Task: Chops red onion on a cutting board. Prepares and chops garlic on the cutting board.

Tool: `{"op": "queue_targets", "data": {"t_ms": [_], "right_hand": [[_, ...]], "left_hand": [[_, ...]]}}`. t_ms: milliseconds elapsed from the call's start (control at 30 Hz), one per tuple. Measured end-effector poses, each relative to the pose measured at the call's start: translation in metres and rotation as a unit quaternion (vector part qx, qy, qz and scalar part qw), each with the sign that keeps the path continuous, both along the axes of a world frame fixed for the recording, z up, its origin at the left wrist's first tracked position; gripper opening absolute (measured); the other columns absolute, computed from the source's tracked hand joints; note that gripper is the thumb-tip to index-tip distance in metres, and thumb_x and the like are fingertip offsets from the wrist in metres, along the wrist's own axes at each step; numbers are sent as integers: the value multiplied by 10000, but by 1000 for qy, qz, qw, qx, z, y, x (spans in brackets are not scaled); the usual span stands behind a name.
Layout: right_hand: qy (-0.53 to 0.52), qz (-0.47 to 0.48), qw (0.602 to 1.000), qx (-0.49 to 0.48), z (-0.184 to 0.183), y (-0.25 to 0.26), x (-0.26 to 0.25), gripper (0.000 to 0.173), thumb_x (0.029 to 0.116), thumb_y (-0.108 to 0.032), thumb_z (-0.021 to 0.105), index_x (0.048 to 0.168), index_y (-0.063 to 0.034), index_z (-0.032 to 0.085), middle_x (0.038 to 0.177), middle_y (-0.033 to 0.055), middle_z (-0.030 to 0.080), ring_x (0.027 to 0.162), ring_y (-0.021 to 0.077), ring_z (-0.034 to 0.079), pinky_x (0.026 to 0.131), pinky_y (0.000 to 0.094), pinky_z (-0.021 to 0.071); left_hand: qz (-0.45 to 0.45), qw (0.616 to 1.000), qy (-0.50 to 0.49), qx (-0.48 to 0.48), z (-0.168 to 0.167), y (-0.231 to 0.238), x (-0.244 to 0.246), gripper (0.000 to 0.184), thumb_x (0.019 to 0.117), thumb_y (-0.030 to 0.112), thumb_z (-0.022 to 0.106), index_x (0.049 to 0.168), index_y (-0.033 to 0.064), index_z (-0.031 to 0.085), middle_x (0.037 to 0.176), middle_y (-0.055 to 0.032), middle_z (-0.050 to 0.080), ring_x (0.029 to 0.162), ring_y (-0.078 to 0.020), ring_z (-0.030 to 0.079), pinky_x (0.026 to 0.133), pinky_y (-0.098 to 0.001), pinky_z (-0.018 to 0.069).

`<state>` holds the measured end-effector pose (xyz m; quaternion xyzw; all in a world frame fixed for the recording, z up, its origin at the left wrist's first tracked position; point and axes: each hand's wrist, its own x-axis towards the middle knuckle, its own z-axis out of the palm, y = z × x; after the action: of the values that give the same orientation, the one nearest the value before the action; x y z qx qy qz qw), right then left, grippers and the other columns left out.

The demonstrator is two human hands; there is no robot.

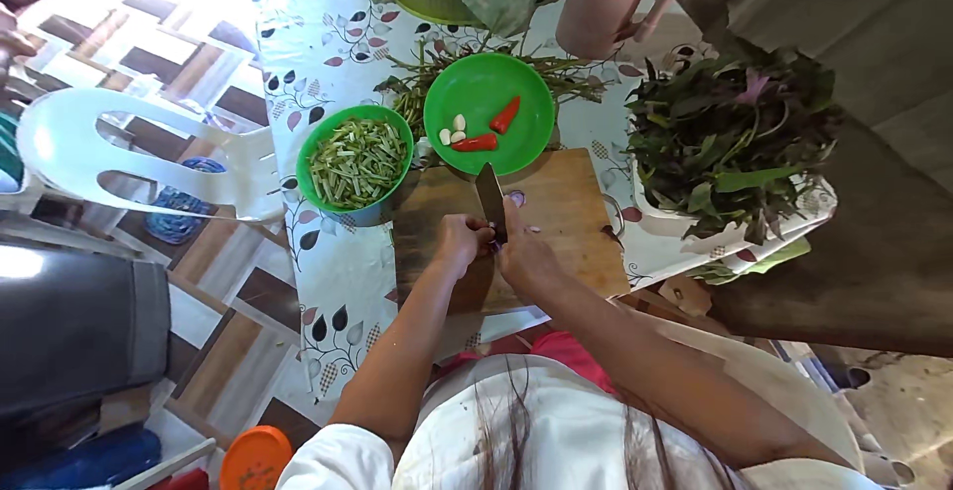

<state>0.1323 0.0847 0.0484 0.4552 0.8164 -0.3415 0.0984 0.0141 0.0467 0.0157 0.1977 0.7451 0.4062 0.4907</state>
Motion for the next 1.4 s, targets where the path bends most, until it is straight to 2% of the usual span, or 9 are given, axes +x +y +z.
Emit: {"op": "queue_targets", "data": {"t_ms": [133, 200, 400, 500, 833, 967, 1100, 1233, 1400], "right_hand": [[23, -6, 1000, 10, 9, -2, 15, 798, 1055, -71, 493, 1663, -129, -20, 1165, 289, 669, 1027, 452, 694, 918, 572, 543], [37, 2, 999, 34, 13, -7, 21, 784, 1053, -57, 492, 1661, -111, 0, 1266, 298, 641, 980, 451, 713, 885, 575, 559], [61, -5, 998, 32, 6, -11, 24, 799, 1027, -37, 521, 1658, -85, 33, 1229, 291, 653, 1041, 444, 696, 920, 565, 551], [55, -18, 998, 9, 7, -11, 21, 806, 1034, -35, 503, 1665, -123, 9, 1265, 298, 636, 1085, 457, 682, 941, 578, 542], [-15, 0, 1000, -11, 1, -10, 8, 790, 1057, -57, 461, 1661, -133, -43, 1262, 261, 644, 1035, 408, 710, 912, 538, 565], [17, -16, 1000, -16, 6, -1, 15, 786, 1044, -52, 495, 1664, -133, 20, 1337, 294, 598, 1096, 446, 680, 945, 571, 544], [42, -22, 999, 14, 15, -6, 23, 793, 1039, -42, 510, 1663, -101, 25, 1213, 291, 658, 1062, 451, 687, 930, 565, 543], [62, -12, 998, 10, 6, -12, 23, 778, 1034, -43, 501, 1662, -96, 44, 1276, 303, 624, 1059, 443, 692, 924, 553, 556], [7, -1, 1000, -19, 5, -14, 15, 778, 1059, -65, 462, 1659, -112, -31, 1185, 279, 665, 1019, 418, 706, 925, 533, 554]], "left_hand": [[15, 1000, -14, -4, 4, 0, 1, 167, 955, 35, 712, 1104, -38, 693, 994, -148, 724, 768, -152, 711, 743, -299, 604], [14, 1000, -23, 5, 1, -2, 0, 180, 958, 19, 699, 1124, -49, 683, 1002, -157, 714, 767, -155, 696, 740, -302, 594], [-11, 1000, 21, -4, 3, -3, 3, 195, 982, 14, 662, 1166, -47, 680, 1066, -170, 709, 819, -168, 711, 788, -314, 599], [-19, 999, 41, -17, 4, -2, 3, 181, 975, 29, 678, 1144, -31, 696, 1034, -156, 724, 814, -170, 719, 792, -325, 603], [-53, 996, 67, -29, 2, 0, 1, 142, 981, 51, 678, 1101, -22, 702, 993, -137, 725, 786, -161, 713, 772, -325, 603], [-36, 998, 43, -17, -1, -2, 0, 150, 976, 40, 684, 1109, -24, 704, 998, -138, 733, 794, -159, 725, 779, -319, 612], [-14, 1000, 18, -11, 1, -3, 0, 142, 962, 15, 691, 1091, -46, 691, 968, -145, 722, 755, -147, 705, 748, -300, 600], [-23, 999, 29, -22, 4, -3, 0, 130, 968, 15, 683, 1080, -52, 686, 965, -148, 721, 764, -148, 714, 756, -298, 605], [-53, 995, 75, -38, 0, -1, 1, 135, 969, 63, 698, 1080, -13, 713, 992, -139, 734, 831, -188, 733, 815, -359, 614]]}}
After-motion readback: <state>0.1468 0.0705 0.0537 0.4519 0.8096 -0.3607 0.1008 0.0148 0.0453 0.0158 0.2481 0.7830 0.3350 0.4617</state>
